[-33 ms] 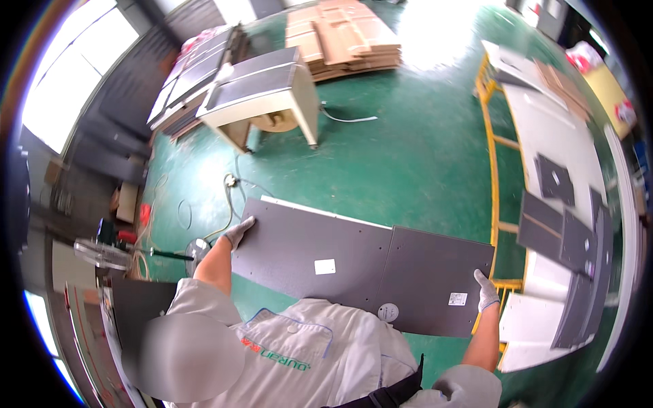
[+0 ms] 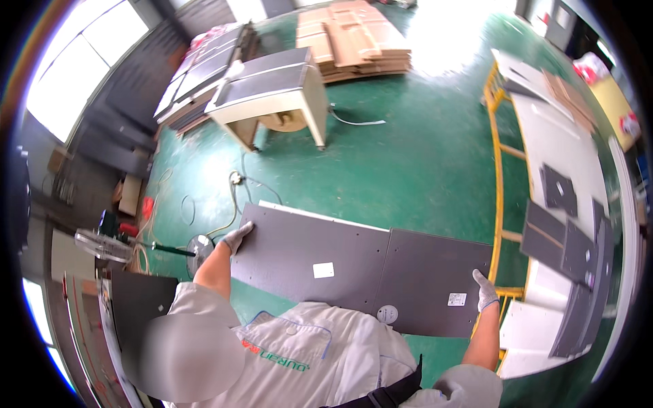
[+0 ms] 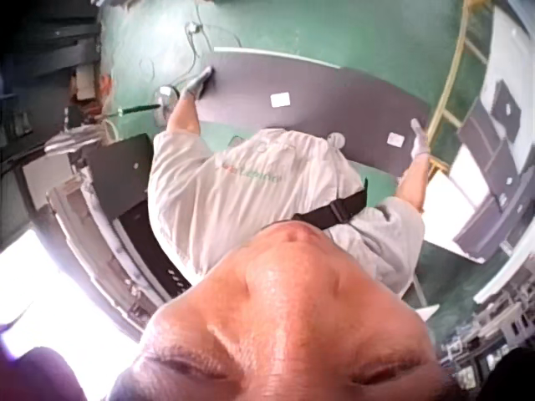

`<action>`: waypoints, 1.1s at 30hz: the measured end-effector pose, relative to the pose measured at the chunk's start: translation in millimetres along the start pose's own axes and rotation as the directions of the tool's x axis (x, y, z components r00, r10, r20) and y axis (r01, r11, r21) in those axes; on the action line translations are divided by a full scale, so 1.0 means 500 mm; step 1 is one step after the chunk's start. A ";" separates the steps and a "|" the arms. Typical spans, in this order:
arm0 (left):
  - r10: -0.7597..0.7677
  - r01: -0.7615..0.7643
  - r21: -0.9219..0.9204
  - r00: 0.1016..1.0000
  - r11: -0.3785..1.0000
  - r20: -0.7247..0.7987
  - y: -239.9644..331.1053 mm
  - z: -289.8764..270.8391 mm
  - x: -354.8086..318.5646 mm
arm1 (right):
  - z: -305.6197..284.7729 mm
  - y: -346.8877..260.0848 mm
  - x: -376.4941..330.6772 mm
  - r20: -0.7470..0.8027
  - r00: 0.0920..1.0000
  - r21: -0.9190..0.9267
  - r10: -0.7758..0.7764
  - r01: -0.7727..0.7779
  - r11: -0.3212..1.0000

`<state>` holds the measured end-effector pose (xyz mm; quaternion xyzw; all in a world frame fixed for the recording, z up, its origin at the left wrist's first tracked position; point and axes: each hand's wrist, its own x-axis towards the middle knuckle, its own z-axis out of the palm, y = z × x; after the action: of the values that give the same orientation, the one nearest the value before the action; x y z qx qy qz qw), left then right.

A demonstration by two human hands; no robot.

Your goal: The person gathers dark rectangular panels on a workbench, aligns them into stacks, and secures each stack with white plastic straps. The person then lifts the strapped bundles and places them onto a larger stack of similar bundles.

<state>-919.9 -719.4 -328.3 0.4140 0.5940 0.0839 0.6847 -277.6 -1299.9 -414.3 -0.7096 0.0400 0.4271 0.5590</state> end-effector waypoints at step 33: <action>-0.213 -0.150 -0.607 0.849 0.781 -0.484 0.136 -0.997 0.179 | 2.041 -0.843 0.515 0.717 0.653 -0.426 0.243 0.134 0.895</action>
<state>-1309.3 -388.6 -325.3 0.1140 0.7036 0.3738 0.5935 -462.5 -190.5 -272.4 -0.5732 -0.2721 0.6969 0.3343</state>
